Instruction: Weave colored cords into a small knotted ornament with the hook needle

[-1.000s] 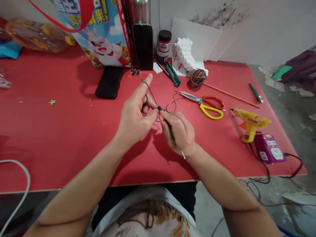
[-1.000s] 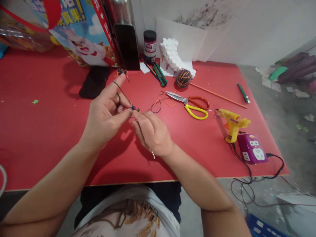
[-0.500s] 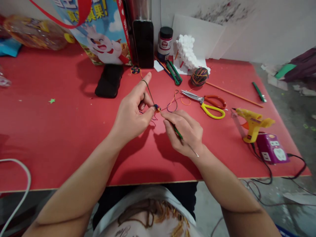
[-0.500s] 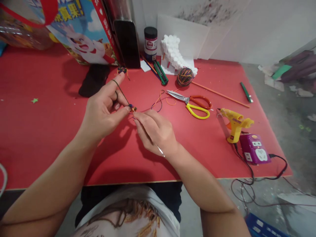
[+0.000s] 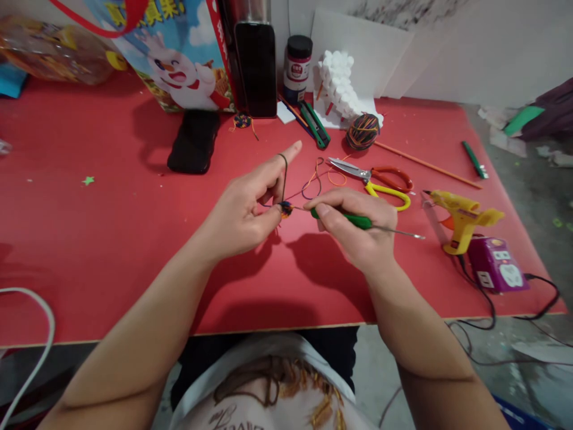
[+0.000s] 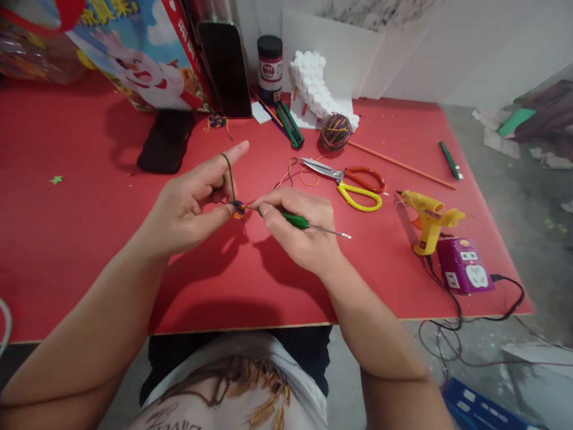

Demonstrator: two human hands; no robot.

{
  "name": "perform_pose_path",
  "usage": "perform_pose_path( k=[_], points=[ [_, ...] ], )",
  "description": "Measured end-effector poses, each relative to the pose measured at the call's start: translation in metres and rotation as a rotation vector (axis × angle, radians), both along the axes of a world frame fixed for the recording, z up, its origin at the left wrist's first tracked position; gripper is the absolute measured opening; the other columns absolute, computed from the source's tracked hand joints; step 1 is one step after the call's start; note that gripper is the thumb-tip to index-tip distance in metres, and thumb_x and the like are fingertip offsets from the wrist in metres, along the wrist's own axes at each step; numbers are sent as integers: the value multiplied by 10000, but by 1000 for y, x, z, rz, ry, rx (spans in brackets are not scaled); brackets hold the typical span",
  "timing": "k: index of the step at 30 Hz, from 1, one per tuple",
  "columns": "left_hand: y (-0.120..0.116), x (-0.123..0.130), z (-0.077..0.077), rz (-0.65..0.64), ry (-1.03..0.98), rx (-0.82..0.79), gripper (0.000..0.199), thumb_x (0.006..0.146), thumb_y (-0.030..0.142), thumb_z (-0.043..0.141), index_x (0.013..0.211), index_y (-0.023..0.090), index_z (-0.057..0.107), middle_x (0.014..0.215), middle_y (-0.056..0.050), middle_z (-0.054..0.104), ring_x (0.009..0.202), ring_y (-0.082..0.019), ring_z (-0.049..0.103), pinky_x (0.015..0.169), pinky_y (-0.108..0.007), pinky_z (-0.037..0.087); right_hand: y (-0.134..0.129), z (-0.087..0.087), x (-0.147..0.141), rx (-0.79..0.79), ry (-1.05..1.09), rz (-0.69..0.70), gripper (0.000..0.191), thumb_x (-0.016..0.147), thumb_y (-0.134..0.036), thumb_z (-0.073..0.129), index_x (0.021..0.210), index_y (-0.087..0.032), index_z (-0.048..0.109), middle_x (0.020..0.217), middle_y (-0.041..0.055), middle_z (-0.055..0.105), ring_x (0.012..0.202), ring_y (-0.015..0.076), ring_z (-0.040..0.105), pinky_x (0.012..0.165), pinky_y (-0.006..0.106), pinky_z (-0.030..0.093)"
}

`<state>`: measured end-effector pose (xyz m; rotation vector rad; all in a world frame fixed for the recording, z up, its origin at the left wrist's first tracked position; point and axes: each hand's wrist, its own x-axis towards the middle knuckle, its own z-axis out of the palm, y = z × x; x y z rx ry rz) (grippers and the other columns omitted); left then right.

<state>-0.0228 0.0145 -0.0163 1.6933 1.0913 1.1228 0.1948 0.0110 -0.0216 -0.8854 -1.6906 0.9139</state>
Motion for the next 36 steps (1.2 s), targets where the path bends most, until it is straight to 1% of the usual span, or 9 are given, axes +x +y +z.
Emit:
perform_pose_path(
  k=[4,7,11,14,17,23,26,31,36],
  points=[
    [-2,-1,6,-147,-57,-63,731,756,67,796,1418,367,713,820,-10,654,735,-191,586,708,-325,539,7,5,5,-357,263,121,123,901,-172,728,842,-158,835,558,-26,588,449,73,453,434,221,351],
    [-5,0,11,-208,-107,-137,689,765,72,807,1378,382,742,818,-6,650,717,-179,600,681,-314,553,13,8,7,-578,422,238,117,850,-156,733,770,-130,814,497,-36,543,373,30,319,373,188,206],
    [-10,0,16,-236,-208,-201,718,782,66,808,1422,379,724,818,-11,658,719,-181,642,662,-317,565,19,7,9,-727,498,341,121,845,-200,742,781,-132,818,485,-26,573,354,11,251,355,161,185],
    [-10,2,15,-181,-263,-257,691,737,124,894,1373,355,752,810,-18,692,701,-192,658,624,-322,552,19,2,7,-732,556,404,140,872,-234,754,800,-134,821,471,-38,562,342,6,227,348,156,216],
    [-8,7,9,-124,-310,-230,678,737,183,926,1372,344,752,796,-19,701,716,-193,666,657,-335,557,16,-2,3,-694,587,446,151,891,-268,779,839,-135,828,518,-19,615,343,20,292,343,166,270],
    [-8,21,-3,37,-355,-110,646,742,304,963,1354,333,755,839,-36,721,773,-213,678,675,-352,563,8,-6,-1,-501,592,391,180,907,-335,808,923,-159,841,610,3,682,375,50,418,372,198,386],
    [-9,26,-6,83,-408,-109,559,750,281,949,1285,320,790,860,-37,713,771,-192,652,692,-343,570,9,-8,-4,-457,594,355,187,929,-360,792,939,-179,836,622,-2,685,387,53,426,387,203,407],
    [-8,30,-7,113,-547,-133,402,782,205,900,1168,295,832,888,-31,702,824,-166,639,804,-335,596,15,-12,-8,-438,637,252,166,954,-354,761,1001,-208,826,669,-21,686,427,42,417,415,182,383],
    [-5,29,-6,139,-561,-152,344,787,164,876,1112,267,833,917,-42,727,811,-156,627,806,-328,593,20,-18,-7,-527,603,292,218,926,-411,781,1013,-212,801,661,-44,654,418,39,370,406,185,366]
  ],
)
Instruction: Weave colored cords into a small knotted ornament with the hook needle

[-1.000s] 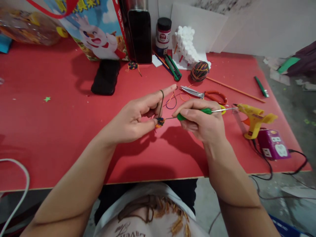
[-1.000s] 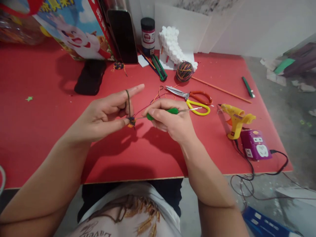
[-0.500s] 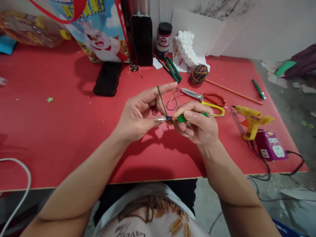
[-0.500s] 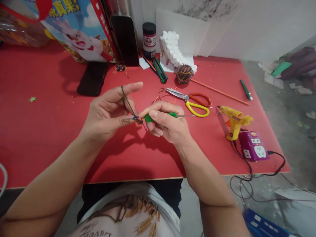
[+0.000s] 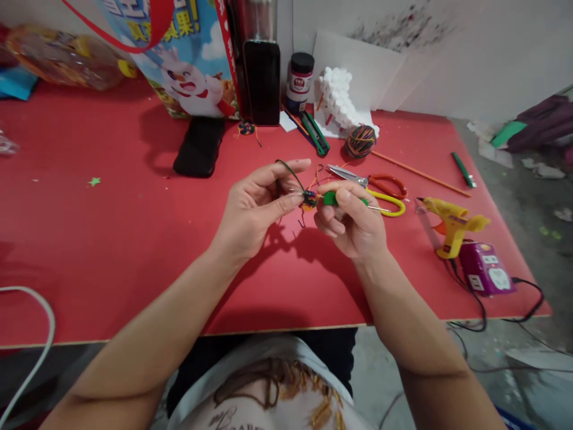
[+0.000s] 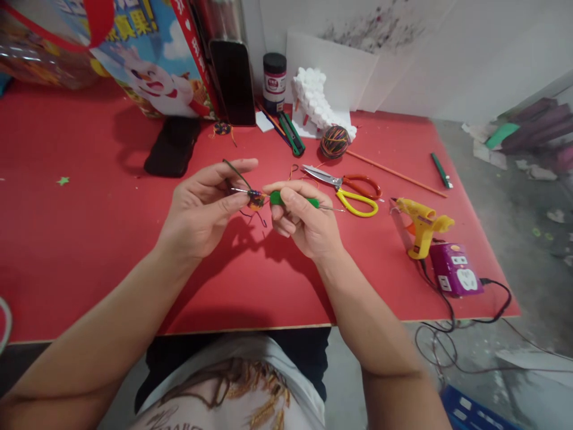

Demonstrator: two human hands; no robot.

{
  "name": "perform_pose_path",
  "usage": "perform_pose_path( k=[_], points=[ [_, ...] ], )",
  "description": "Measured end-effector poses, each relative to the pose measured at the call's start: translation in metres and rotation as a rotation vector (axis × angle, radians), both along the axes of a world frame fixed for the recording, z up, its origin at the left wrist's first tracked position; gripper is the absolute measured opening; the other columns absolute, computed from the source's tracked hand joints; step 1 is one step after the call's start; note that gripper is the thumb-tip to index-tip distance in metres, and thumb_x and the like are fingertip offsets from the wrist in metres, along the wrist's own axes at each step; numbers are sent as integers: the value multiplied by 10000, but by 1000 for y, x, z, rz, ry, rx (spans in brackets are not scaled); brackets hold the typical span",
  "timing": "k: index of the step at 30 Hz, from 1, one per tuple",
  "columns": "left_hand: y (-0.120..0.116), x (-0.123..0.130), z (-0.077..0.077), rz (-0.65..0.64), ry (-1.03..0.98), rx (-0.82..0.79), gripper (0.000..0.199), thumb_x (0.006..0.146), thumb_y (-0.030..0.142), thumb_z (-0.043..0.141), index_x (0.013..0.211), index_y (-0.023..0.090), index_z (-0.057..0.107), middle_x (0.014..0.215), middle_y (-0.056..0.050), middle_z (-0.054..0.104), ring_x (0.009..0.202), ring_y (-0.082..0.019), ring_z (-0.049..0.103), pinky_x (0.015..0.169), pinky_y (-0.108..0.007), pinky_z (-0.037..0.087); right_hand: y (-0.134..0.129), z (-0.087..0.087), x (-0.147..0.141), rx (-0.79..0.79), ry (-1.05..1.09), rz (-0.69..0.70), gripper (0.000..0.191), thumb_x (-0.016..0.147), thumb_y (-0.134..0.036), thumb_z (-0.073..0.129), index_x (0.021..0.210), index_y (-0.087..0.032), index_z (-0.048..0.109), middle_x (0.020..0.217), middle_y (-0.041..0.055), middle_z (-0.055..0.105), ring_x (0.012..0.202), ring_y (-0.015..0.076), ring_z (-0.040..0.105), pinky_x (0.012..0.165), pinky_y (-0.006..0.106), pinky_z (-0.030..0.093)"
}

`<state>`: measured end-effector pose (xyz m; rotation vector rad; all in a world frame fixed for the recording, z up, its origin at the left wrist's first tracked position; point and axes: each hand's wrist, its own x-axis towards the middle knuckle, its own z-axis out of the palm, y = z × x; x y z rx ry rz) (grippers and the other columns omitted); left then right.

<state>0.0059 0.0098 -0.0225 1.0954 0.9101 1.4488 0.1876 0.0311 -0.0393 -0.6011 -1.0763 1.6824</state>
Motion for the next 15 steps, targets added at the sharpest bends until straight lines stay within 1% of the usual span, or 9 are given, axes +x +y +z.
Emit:
perform_pose_path(
  k=[2,5,9,13,15],
  points=[
    [1,-1,-2,9,15,-1,363,779,151,878,1122,260,824,940,-49,737,823,-161,636,801,-329,594,1,-2,0,-3,7,18,225,926,-418,782,1013,-211,797,655,-48,644,419,37,362,408,186,357],
    [2,-3,-5,29,43,7,410,787,153,877,1173,275,812,917,-40,724,848,-172,652,806,-334,598,1,-2,0,-4,7,23,233,922,-422,790,1011,-206,797,653,-50,635,423,35,365,412,186,346],
    [2,-3,-8,62,78,25,446,778,167,894,1193,306,807,941,-33,733,868,-176,652,810,-342,595,1,-1,-1,-41,18,3,238,902,-407,817,1033,-211,790,662,-51,668,420,32,377,413,177,372],
    [2,-3,-9,78,94,56,433,789,226,904,1199,321,804,964,-37,733,886,-188,651,830,-361,591,0,0,-3,-60,56,-7,200,879,-371,846,958,-206,766,659,-41,711,410,32,406,411,168,400],
    [2,-3,-8,76,116,71,444,807,260,897,1231,341,793,947,-32,716,889,-198,659,833,-376,580,0,-1,-3,-56,45,4,217,860,-378,865,919,-200,756,652,-33,724,409,36,427,410,171,411]
  ],
)
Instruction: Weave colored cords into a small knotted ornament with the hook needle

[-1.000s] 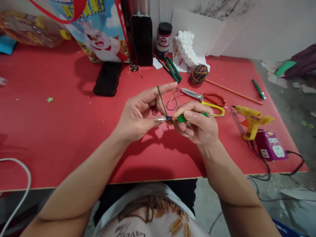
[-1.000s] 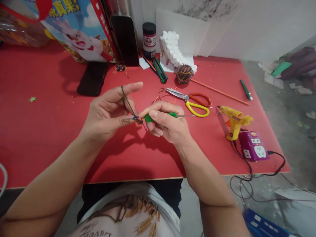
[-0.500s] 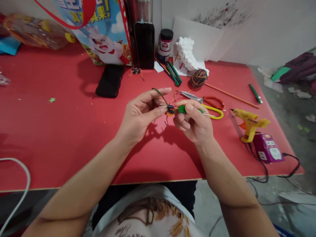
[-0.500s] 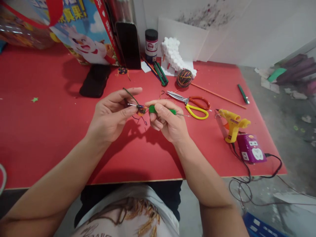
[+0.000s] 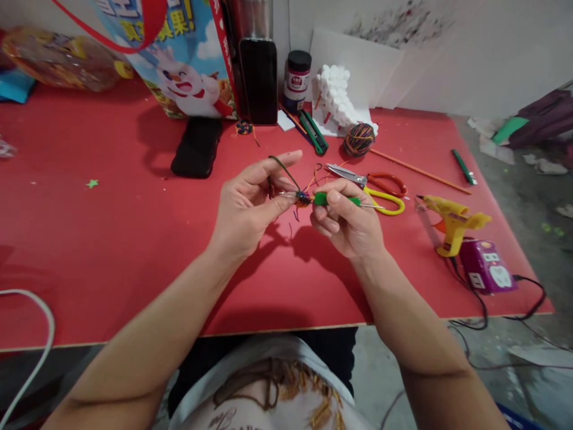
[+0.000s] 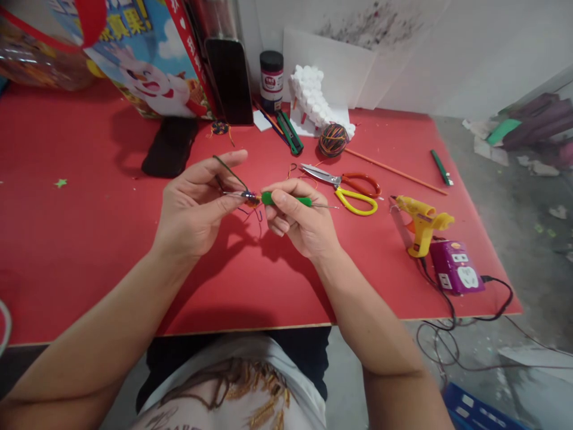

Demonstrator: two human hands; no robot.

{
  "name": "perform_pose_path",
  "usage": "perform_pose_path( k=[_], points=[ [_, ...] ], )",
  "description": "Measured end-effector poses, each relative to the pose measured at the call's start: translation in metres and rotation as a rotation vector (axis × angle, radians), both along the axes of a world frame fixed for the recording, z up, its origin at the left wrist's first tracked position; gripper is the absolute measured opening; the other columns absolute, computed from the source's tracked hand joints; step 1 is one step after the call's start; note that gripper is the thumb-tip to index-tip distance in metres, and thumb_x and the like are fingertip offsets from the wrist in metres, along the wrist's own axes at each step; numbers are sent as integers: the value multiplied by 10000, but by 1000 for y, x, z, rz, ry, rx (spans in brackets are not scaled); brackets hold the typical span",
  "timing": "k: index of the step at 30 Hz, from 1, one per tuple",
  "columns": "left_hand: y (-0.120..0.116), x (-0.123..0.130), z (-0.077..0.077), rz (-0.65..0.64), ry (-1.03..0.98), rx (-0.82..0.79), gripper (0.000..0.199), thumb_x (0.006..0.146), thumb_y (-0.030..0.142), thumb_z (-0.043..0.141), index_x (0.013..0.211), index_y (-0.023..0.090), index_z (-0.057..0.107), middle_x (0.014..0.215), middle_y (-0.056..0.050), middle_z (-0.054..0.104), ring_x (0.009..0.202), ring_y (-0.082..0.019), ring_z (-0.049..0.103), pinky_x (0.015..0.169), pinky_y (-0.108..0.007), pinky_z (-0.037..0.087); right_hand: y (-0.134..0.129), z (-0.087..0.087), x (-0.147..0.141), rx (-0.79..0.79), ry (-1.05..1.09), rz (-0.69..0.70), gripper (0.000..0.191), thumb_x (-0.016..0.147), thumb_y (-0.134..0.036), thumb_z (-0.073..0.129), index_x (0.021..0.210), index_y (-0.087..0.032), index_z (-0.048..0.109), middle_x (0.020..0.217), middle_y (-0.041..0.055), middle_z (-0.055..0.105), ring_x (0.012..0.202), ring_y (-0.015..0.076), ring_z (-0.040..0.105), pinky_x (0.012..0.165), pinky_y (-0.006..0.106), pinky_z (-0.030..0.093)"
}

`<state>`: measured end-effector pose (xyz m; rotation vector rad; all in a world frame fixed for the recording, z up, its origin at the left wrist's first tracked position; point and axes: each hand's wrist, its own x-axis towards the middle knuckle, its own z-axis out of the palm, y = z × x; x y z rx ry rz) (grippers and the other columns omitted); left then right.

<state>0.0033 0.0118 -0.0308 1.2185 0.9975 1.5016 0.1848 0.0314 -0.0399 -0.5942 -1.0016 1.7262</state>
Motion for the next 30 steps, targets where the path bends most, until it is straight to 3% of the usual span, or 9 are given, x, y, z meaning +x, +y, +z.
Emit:
perform_pose_path(
  k=[4,10,15,18,23,26,30],
  points=[
    [-3,0,4,22,52,60,558,816,282,906,1338,375,733,925,-11,704,902,-205,680,858,-396,534,-1,1,4,46,-21,29,260,832,-407,892,881,-190,757,624,-23,724,406,53,476,408,187,437],
    [-7,5,8,6,-7,89,823,795,335,951,1526,314,575,859,28,706,830,-164,651,829,-364,518,-7,6,5,175,33,50,170,910,-354,833,936,-196,776,690,-5,766,400,63,524,414,209,480],
    [-4,13,1,-14,-206,23,761,729,246,985,1410,299,651,793,43,688,781,-150,675,796,-319,556,-9,4,-7,133,-10,-210,256,901,-465,833,930,-222,758,658,-36,724,430,66,516,455,218,507],
    [-3,14,-1,-28,-288,-42,733,727,190,975,1382,296,665,807,43,699,788,-151,693,820,-323,569,-7,-2,-11,165,-29,-268,231,892,-444,851,953,-231,784,708,-25,744,487,74,561,520,239,539],
    [-2,9,-2,-23,-324,-43,729,718,150,974,1370,299,683,801,55,705,769,-128,672,824,-308,568,-1,-6,-7,168,28,-146,165,883,-398,869,944,-249,833,704,-21,753,481,62,543,493,215,495],
    [-2,7,-2,5,-225,-17,698,758,179,958,1379,336,680,817,52,708,758,-135,662,784,-317,538,1,-6,-4,158,27,-36,145,888,-364,863,926,-226,843,677,-11,753,447,53,514,438,193,437],
    [-3,9,-1,53,-114,24,712,764,220,954,1402,349,667,816,40,695,732,-152,627,721,-334,497,-2,-4,-2,162,19,-9,157,890,-360,860,910,-206,839,661,-8,752,431,58,531,422,192,444]
  ],
)
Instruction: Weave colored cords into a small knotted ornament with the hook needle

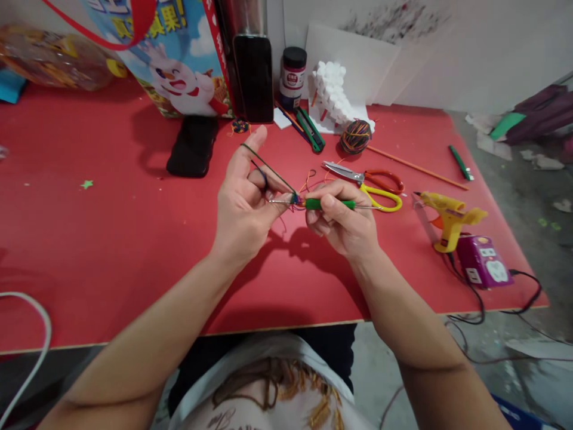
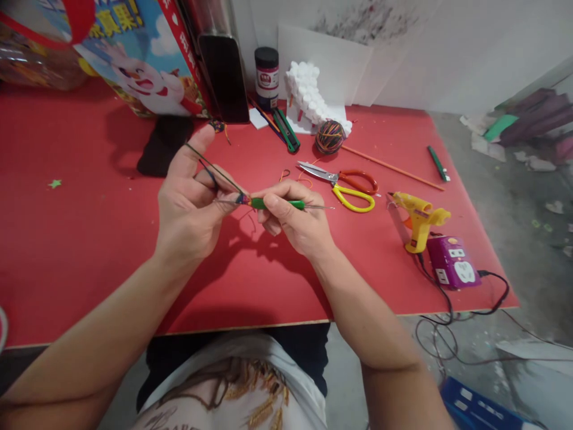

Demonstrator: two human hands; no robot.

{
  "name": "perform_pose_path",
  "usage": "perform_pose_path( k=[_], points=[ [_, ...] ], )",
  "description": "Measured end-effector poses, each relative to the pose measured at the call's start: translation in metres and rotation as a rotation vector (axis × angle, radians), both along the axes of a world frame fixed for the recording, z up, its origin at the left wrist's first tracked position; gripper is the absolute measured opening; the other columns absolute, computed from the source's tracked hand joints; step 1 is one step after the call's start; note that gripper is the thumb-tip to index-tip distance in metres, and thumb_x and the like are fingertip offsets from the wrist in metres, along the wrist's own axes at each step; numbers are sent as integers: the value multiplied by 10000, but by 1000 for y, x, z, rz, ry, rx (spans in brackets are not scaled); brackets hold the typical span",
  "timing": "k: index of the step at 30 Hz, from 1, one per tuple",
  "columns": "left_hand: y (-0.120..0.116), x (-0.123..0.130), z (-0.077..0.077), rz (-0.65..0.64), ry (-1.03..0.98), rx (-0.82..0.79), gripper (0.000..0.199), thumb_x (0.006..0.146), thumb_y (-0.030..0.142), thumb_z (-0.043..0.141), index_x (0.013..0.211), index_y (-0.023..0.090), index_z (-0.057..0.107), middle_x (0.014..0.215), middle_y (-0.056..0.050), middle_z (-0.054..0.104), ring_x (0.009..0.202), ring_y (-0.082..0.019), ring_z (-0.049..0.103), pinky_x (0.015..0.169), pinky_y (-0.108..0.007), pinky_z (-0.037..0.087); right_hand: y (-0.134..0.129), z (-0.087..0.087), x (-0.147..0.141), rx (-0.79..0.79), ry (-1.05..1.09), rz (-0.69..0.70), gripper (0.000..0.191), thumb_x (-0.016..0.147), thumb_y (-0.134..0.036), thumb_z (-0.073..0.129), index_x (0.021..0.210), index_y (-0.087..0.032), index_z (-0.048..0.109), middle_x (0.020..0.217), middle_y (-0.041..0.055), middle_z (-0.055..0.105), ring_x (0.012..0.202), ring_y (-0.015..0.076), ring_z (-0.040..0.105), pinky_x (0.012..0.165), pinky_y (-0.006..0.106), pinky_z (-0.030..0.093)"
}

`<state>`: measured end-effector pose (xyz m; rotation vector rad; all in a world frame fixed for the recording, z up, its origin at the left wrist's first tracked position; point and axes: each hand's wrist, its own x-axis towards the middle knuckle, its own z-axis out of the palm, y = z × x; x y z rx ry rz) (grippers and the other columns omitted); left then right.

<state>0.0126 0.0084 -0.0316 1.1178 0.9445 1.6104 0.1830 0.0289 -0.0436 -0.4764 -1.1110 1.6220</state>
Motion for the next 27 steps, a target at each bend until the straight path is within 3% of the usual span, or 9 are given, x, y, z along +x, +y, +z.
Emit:
perform_pose_path(
  k=[6,12,15,21,27],
  points=[
    [-3,6,-3,-51,-33,102,808,779,151,924,1499,290,584,779,49,688,651,-99,546,615,-275,425,-7,3,4,119,-54,-18,166,912,-345,836,975,-192,835,722,11,767,452,84,601,450,229,518],
    [-2,4,-2,-75,-124,-25,817,715,194,989,1435,347,634,829,46,709,758,-134,664,754,-293,568,-7,5,-3,81,-35,-217,173,972,-402,773,988,-231,795,707,-17,747,456,69,551,468,220,502],
    [-1,3,0,-73,-134,-43,835,691,217,1007,1423,381,642,841,46,713,765,-141,673,786,-303,599,-5,3,-5,102,-77,-217,191,985,-424,754,1068,-258,798,730,-20,733,483,77,551,481,236,497],
    [2,0,-1,-125,-128,26,825,737,185,972,1470,326,622,806,48,702,781,-136,704,820,-297,614,-2,-2,-3,247,-227,-318,252,982,-486,742,1127,-298,825,1043,33,760,742,137,679,639,306,596],
    [12,-12,-10,-145,-37,65,585,782,260,946,1338,299,770,847,3,745,787,-140,686,783,-287,594,2,-2,0,204,-178,-268,208,989,-439,751,1100,-286,839,790,-8,727,666,123,667,653,301,585]
  ],
)
